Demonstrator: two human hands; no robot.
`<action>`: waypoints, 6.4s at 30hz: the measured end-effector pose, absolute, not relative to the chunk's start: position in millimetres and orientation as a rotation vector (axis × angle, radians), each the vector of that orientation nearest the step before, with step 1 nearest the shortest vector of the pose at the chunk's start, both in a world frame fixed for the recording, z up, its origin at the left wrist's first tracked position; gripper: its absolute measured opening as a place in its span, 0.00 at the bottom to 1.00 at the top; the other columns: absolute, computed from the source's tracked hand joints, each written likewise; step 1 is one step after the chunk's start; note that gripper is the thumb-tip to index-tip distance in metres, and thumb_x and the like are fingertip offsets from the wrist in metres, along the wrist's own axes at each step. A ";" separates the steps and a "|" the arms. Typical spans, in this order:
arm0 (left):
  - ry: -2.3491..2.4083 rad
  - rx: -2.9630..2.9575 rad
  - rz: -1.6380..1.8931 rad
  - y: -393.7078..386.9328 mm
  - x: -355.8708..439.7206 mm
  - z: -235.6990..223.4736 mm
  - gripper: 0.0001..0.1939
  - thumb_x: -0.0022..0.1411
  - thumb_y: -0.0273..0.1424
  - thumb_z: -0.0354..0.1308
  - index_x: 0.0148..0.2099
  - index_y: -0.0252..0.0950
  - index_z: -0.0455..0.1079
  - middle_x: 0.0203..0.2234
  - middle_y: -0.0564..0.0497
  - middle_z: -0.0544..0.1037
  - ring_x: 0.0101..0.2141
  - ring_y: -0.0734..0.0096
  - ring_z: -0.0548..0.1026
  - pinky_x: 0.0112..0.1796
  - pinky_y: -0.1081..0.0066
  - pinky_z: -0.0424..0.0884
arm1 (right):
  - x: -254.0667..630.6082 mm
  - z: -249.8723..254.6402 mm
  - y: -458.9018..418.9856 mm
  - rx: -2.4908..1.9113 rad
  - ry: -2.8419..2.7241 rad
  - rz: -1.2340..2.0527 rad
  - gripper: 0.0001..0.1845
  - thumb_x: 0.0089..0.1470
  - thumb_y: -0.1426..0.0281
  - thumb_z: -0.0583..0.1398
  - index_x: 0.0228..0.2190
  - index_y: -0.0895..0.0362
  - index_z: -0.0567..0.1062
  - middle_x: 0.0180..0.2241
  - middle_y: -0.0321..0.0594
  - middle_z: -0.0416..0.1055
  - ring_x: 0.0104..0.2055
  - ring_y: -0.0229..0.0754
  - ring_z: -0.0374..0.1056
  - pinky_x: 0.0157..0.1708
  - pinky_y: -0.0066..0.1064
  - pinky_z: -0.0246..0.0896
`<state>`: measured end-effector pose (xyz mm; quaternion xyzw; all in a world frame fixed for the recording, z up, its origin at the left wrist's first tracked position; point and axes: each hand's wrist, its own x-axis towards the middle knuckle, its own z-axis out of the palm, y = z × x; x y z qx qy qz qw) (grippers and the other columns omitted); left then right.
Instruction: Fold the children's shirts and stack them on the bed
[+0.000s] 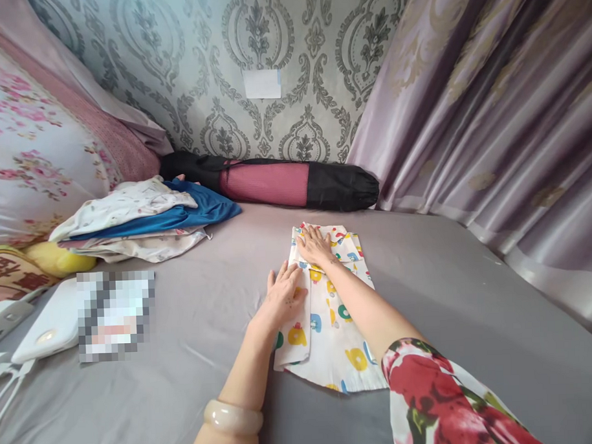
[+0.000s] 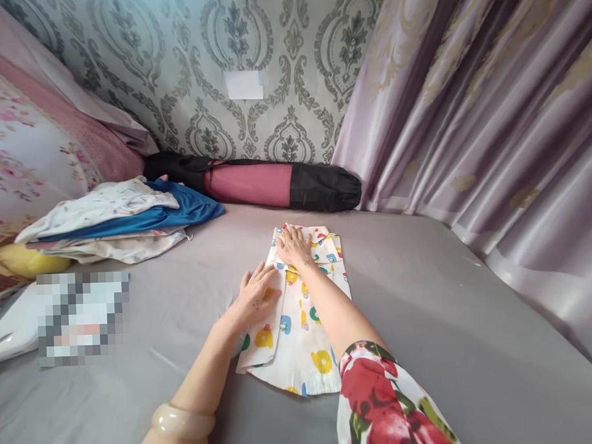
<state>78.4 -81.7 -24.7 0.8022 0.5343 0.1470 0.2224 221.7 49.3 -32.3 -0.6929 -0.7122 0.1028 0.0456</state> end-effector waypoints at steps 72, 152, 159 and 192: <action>1.372 2.288 0.484 -79.0 78.7 -33.9 0.26 0.62 0.26 0.46 0.62 0.41 0.60 0.64 0.46 0.62 0.68 0.54 0.48 0.62 0.40 0.43 | 287.6 -28.2 8.5 -2.241 -2.113 0.245 0.36 0.66 0.58 0.34 0.67 0.64 0.49 0.70 0.45 0.39 0.71 0.44 0.33 0.67 0.42 0.27; 1.680 1.994 0.755 -69.3 68.4 -22.9 0.17 0.63 0.28 0.46 0.49 0.36 0.73 0.37 0.46 0.80 0.36 0.65 0.76 0.41 0.68 0.70 | 283.0 -28.2 46.5 -2.372 -1.628 0.336 0.37 0.66 0.58 0.38 0.66 0.70 0.51 0.69 0.54 0.42 0.70 0.51 0.36 0.66 0.46 0.31; 1.630 2.031 0.786 -67.4 70.1 -27.7 0.16 0.63 0.30 0.46 0.47 0.37 0.73 0.36 0.46 0.80 0.35 0.64 0.76 0.40 0.67 0.69 | 292.5 -34.8 24.1 -2.284 -1.792 0.061 0.35 0.66 0.58 0.39 0.66 0.66 0.50 0.70 0.52 0.37 0.71 0.51 0.31 0.66 0.50 0.24; 1.122 2.405 0.232 -121.8 45.7 16.6 0.19 0.53 0.49 0.61 0.31 0.37 0.76 0.29 0.48 0.78 0.34 0.66 0.74 0.35 0.73 0.67 | 362.3 -7.1 -249.4 -1.383 -2.471 0.252 0.16 0.63 0.65 0.53 0.48 0.52 0.77 0.52 0.46 0.72 0.54 0.48 0.68 0.55 0.42 0.63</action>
